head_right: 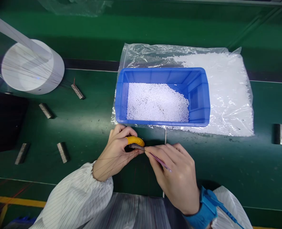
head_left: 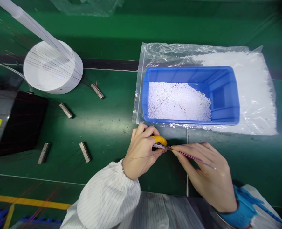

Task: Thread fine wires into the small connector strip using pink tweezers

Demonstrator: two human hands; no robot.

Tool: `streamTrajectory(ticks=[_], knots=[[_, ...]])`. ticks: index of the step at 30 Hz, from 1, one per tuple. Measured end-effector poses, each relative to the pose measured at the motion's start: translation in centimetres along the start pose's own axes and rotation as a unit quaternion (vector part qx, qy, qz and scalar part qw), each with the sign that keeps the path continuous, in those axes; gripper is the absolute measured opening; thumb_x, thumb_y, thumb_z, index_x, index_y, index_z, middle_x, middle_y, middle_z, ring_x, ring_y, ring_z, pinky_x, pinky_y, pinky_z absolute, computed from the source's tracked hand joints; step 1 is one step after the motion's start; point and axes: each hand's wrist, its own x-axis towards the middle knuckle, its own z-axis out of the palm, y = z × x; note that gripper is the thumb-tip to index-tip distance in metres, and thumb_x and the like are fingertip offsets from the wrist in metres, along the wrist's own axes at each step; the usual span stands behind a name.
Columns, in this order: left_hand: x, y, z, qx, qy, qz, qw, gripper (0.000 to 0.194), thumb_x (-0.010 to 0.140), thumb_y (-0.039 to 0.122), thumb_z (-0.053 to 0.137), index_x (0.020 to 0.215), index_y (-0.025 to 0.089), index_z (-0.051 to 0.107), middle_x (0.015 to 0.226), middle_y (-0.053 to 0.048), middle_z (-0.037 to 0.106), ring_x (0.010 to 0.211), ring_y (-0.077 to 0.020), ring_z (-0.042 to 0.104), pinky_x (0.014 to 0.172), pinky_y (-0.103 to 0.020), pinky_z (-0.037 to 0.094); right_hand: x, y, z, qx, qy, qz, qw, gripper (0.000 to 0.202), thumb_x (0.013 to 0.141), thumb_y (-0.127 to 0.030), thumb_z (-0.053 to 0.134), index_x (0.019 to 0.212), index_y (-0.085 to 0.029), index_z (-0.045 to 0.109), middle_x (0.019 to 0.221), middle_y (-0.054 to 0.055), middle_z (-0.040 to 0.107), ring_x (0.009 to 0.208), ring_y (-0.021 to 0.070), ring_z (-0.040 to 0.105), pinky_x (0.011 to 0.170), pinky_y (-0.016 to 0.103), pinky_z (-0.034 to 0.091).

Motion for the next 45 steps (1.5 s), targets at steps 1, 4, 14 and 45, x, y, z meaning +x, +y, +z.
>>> streamTrajectory(ticks=[1, 4, 14, 45], knots=[[0.0, 0.0, 0.0, -0.003, 0.0, 0.001, 1.0, 0.016, 0.084, 0.036, 0.062, 0.088, 0.023, 0.069, 0.097, -0.002, 0.057, 0.095, -0.0126, 0.039, 0.079, -0.028, 0.03, 0.0, -0.1, 0.0, -0.007, -0.003, -0.003, 1.0, 0.025, 0.077, -0.008, 0.064, 0.1, -0.019, 0.06, 0.094, -0.006, 0.065, 0.079, 0.0013, 0.056, 0.071, 0.021, 0.037], [-0.1, -0.3, 0.2, -0.003, 0.007, 0.009, 1.0, 0.013, 0.083, 0.034, 0.064, 0.087, 0.023, 0.069, 0.096, -0.001, 0.057, 0.095, -0.0117, 0.039, 0.079, -0.027, 0.029, 0.1, -0.3, 0.0, -0.015, -0.007, -0.006, 1.0, 0.026, 0.077, -0.008, 0.064, 0.1, -0.019, 0.06, 0.094, -0.005, 0.065, 0.079, 0.0015, 0.056, 0.072, 0.021, 0.037], [0.0, -0.2, 0.3, -0.011, -0.004, -0.003, 1.0, 0.016, 0.081, 0.036, 0.068, 0.089, 0.023, 0.07, 0.096, 0.001, 0.058, 0.095, -0.0113, 0.039, 0.081, -0.027, 0.028, 0.0, -0.2, -0.2, -0.011, 0.012, 0.0, 1.0, 0.024, 0.078, -0.008, 0.064, 0.099, -0.018, 0.062, 0.092, -0.006, 0.066, 0.081, -0.0002, 0.057, 0.072, 0.018, 0.039], [-0.3, -0.5, 1.4, -0.009, 0.06, -0.007, 0.998, 0.021, 0.079, 0.041, 0.067, 0.087, 0.022, 0.07, 0.093, -0.004, 0.052, 0.09, -0.012, 0.04, 0.074, -0.026, 0.042, 4.8, 3.6, -5.1, -0.144, 0.117, 0.037, 0.982, 0.025, 0.081, -0.029, 0.065, 0.105, -0.025, 0.066, 0.099, -0.003, 0.067, 0.087, 0.0066, 0.063, 0.073, 0.019, 0.051]])
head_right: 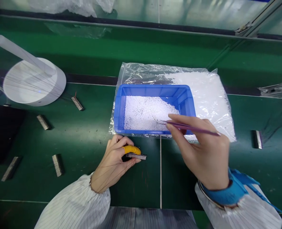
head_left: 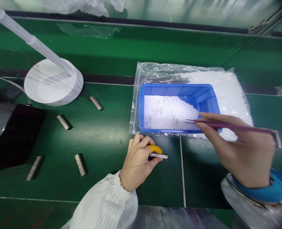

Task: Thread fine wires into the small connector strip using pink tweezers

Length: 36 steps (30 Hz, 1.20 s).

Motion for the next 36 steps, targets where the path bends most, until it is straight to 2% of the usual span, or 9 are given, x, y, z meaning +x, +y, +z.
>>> streamTrajectory(ticks=[5, 10, 14, 17, 21, 27, 36], knots=[[0.0, 0.0, -0.2, 0.019, -0.011, 0.011, 1.0, 0.016, 0.076, 0.034, 0.071, 0.085, 0.021, 0.07, 0.095, -0.003, 0.053, 0.09, -0.0112, 0.04, 0.075, -0.025, 0.041, 2.4, 0.9, 2.5, -0.002, -0.052, -0.034, 0.998, 0.017, 0.085, -0.036, 0.058, 0.092, -0.024, 0.068, 0.092, -0.007, 0.068, 0.082, 0.0062, 0.063, 0.07, 0.021, 0.049], [0.2, 0.1, -0.4, 0.032, -0.007, 0.015, 0.999, 0.015, 0.077, 0.033, 0.07, 0.088, 0.022, 0.071, 0.094, -0.003, 0.052, 0.088, -0.0105, 0.039, 0.073, -0.023, 0.039, 3.2, 1.2, 3.7, -0.005, -0.082, -0.062, 0.995, 0.018, 0.086, -0.034, 0.058, 0.086, -0.023, 0.071, 0.091, -0.009, 0.068, 0.076, 0.0058, 0.063, 0.065, 0.022, 0.047], [0.1, 0.1, -0.5, 0.029, -0.016, 0.017, 0.999, 0.014, 0.078, 0.033, 0.069, 0.088, 0.023, 0.071, 0.094, -0.003, 0.053, 0.088, -0.0111, 0.039, 0.073, -0.024, 0.039, 3.3, 1.4, 3.9, -0.003, -0.08, -0.066, 0.995, 0.019, 0.086, -0.034, 0.057, 0.083, -0.022, 0.071, 0.09, -0.008, 0.068, 0.07, 0.0059, 0.062, 0.062, 0.024, 0.046], [0.0, 0.0, -0.3, 0.021, 0.0, 0.02, 1.0, 0.014, 0.079, 0.033, 0.068, 0.09, 0.025, 0.071, 0.093, -0.003, 0.052, 0.089, -0.0115, 0.039, 0.074, -0.024, 0.04, 3.4, 1.3, 3.8, -0.002, -0.077, -0.07, 0.995, 0.02, 0.087, -0.035, 0.057, 0.084, -0.022, 0.071, 0.091, -0.007, 0.068, 0.074, 0.007, 0.063, 0.063, 0.024, 0.048], [-0.1, 0.0, -0.4, 0.026, -0.016, 0.01, 0.999, 0.015, 0.079, 0.034, 0.069, 0.09, 0.023, 0.07, 0.094, -0.003, 0.053, 0.089, -0.0113, 0.039, 0.073, -0.024, 0.04, 3.2, 1.1, 3.7, 0.011, -0.084, -0.082, 0.993, 0.019, 0.086, -0.036, 0.057, 0.086, -0.022, 0.071, 0.092, -0.007, 0.068, 0.079, 0.0065, 0.064, 0.066, 0.023, 0.049], [0.0, -0.1, -0.2, 0.012, -0.009, 0.015, 1.0, 0.015, 0.078, 0.032, 0.069, 0.091, 0.024, 0.07, 0.093, -0.004, 0.052, 0.091, -0.0118, 0.04, 0.076, -0.026, 0.043, 3.0, 1.3, 3.8, 0.034, -0.099, -0.047, 0.993, 0.02, 0.085, -0.038, 0.059, 0.087, -0.022, 0.071, 0.093, -0.007, 0.068, 0.077, 0.0077, 0.064, 0.065, 0.024, 0.048], [-0.1, -0.4, 0.2, 0.003, -0.006, 0.016, 1.0, 0.013, 0.078, 0.029, 0.069, 0.09, 0.024, 0.07, 0.094, -0.004, 0.051, 0.091, -0.0121, 0.041, 0.075, -0.026, 0.044, 3.1, 1.5, 3.5, 0.015, -0.086, -0.047, 0.995, 0.019, 0.085, -0.037, 0.059, 0.085, -0.022, 0.071, 0.091, -0.008, 0.068, 0.073, 0.0057, 0.063, 0.062, 0.022, 0.047]])
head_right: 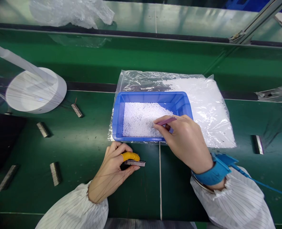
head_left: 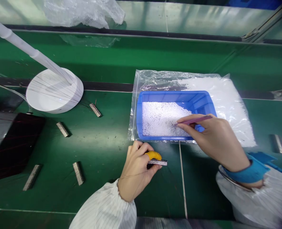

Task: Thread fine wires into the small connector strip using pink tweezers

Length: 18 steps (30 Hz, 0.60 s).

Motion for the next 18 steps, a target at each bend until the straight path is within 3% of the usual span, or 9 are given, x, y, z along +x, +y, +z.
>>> streamTrajectory(ticks=[4, 9, 18], knots=[[0.0, 0.0, 0.0, -0.004, 0.001, -0.002, 1.0, 0.014, 0.079, 0.03, 0.068, 0.091, 0.024, 0.07, 0.093, -0.004, 0.051, 0.091, -0.0118, 0.041, 0.075, -0.026, 0.044, -0.1, 0.6, -0.9, -0.019, 0.02, 0.028, 0.999, 0.019, 0.084, -0.037, 0.06, 0.089, -0.022, 0.071, 0.09, -0.005, 0.068, 0.074, 0.0069, 0.063, 0.06, 0.021, 0.046], [0.3, 0.5, -0.7, 0.029, -0.002, 0.008, 1.0, 0.015, 0.077, 0.031, 0.07, 0.087, 0.02, 0.07, 0.094, -0.004, 0.054, 0.088, -0.0112, 0.041, 0.07, -0.023, 0.043, -0.2, 1.3, -1.1, -0.027, 0.003, -0.027, 0.999, 0.017, 0.084, -0.037, 0.061, 0.088, -0.024, 0.071, 0.091, -0.006, 0.068, 0.078, 0.0068, 0.063, 0.068, 0.024, 0.049], [0.3, 0.5, -0.9, 0.052, 0.006, 0.017, 0.999, 0.017, 0.077, 0.033, 0.069, 0.083, 0.017, 0.069, 0.094, -0.004, 0.055, 0.087, -0.0106, 0.041, 0.068, -0.02, 0.042, -0.1, 1.3, -1.1, -0.036, -0.015, -0.059, 0.997, 0.019, 0.085, -0.037, 0.06, 0.086, -0.023, 0.072, 0.088, -0.005, 0.068, 0.073, 0.0069, 0.061, 0.065, 0.025, 0.047]])
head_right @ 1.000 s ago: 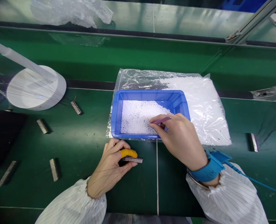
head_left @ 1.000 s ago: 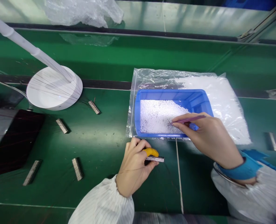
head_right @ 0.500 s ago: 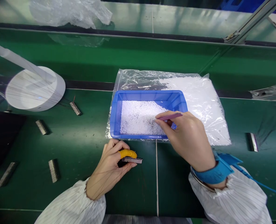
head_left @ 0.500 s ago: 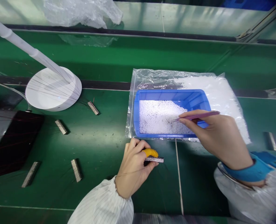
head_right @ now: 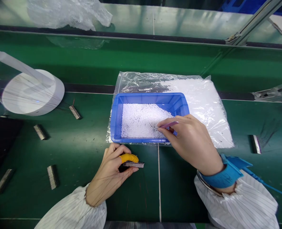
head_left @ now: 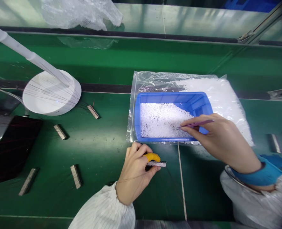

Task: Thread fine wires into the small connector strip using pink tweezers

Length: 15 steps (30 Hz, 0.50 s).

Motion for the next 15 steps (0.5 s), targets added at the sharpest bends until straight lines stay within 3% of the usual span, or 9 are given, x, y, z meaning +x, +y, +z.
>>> streamTrajectory(ticks=[10, 15], knots=[[-0.2, -0.2, 0.4, -0.027, -0.01, -0.016, 0.999, 0.015, 0.076, 0.031, 0.071, 0.088, 0.021, 0.07, 0.094, -0.004, 0.052, 0.088, -0.0108, 0.039, 0.071, -0.022, 0.043, -0.2, 0.1, -0.1, -0.01, 0.006, -0.003, 1.0, 0.017, 0.084, -0.038, 0.061, 0.086, -0.025, 0.071, 0.088, -0.007, 0.068, 0.074, 0.0064, 0.06, 0.064, 0.025, 0.046], [-0.3, -0.2, 0.6, -0.055, -0.011, -0.029, 0.998, 0.015, 0.075, 0.029, 0.072, 0.089, 0.023, 0.07, 0.094, -0.003, 0.051, 0.09, -0.0111, 0.04, 0.074, -0.023, 0.044, -0.4, 0.4, -1.0, -0.034, 0.012, -0.005, 0.999, 0.017, 0.084, -0.038, 0.061, 0.085, -0.025, 0.071, 0.084, -0.008, 0.067, 0.072, 0.0064, 0.058, 0.054, 0.024, 0.038]])
